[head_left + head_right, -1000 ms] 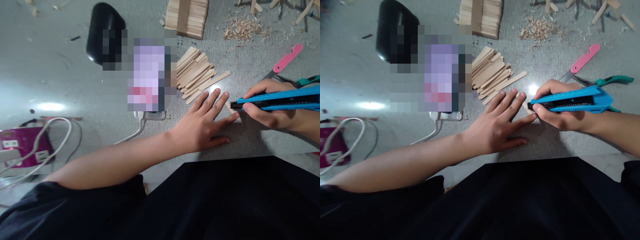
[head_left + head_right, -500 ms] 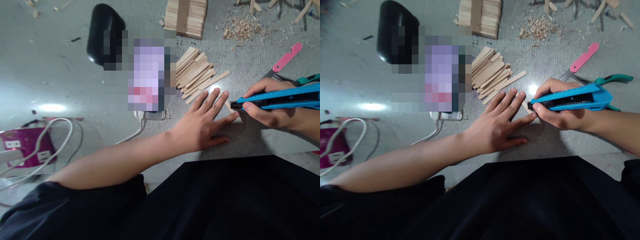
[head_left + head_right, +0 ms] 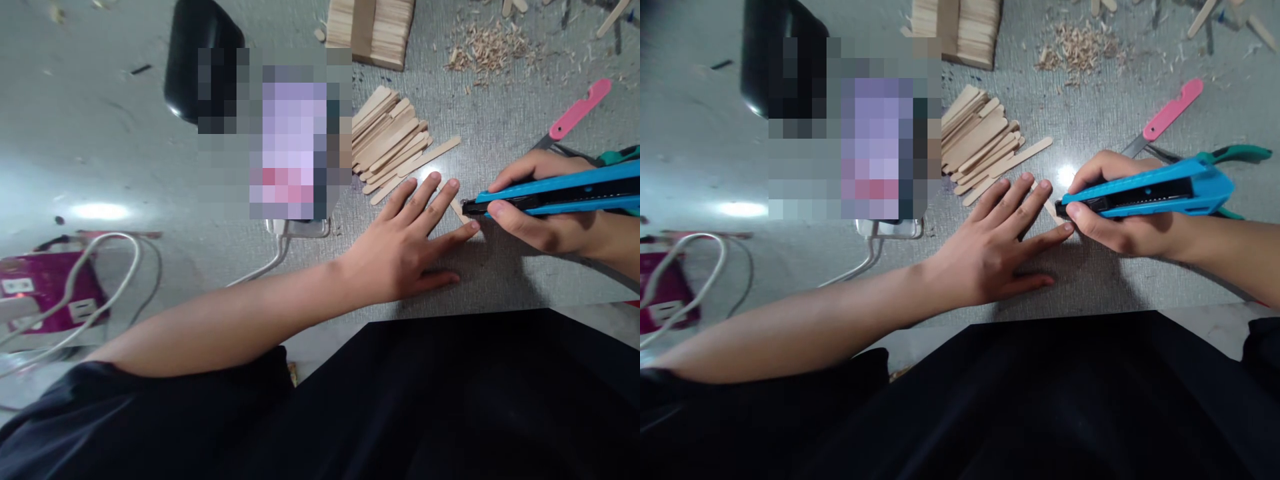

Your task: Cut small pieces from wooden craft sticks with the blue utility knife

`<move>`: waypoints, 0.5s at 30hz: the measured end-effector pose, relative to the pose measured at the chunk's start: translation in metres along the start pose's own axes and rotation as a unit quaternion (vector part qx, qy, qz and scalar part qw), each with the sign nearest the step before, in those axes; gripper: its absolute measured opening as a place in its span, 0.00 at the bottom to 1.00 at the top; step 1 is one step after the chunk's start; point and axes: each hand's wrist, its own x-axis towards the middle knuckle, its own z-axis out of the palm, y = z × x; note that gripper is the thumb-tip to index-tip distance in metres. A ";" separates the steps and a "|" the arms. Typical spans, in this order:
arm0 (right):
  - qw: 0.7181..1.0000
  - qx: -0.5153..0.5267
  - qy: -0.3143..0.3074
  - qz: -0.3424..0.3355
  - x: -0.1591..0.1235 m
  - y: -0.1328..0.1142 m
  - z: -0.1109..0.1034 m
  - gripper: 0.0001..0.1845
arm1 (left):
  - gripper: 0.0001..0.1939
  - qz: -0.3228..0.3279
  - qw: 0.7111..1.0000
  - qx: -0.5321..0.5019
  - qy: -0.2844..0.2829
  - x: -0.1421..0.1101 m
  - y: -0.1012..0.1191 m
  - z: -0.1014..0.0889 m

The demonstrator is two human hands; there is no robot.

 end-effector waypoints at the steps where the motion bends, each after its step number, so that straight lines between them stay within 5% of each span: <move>1: 1.000 -0.002 -0.003 -0.001 0.000 0.001 0.000 0.08 | 0.43 0.000 1.000 0.000 0.000 0.000 0.000 0.000; 15: 0.995 0.096 -0.002 0.023 0.006 -0.007 0.004 0.04 | 0.43 0.007 1.000 0.008 0.000 -0.001 -0.001 0.000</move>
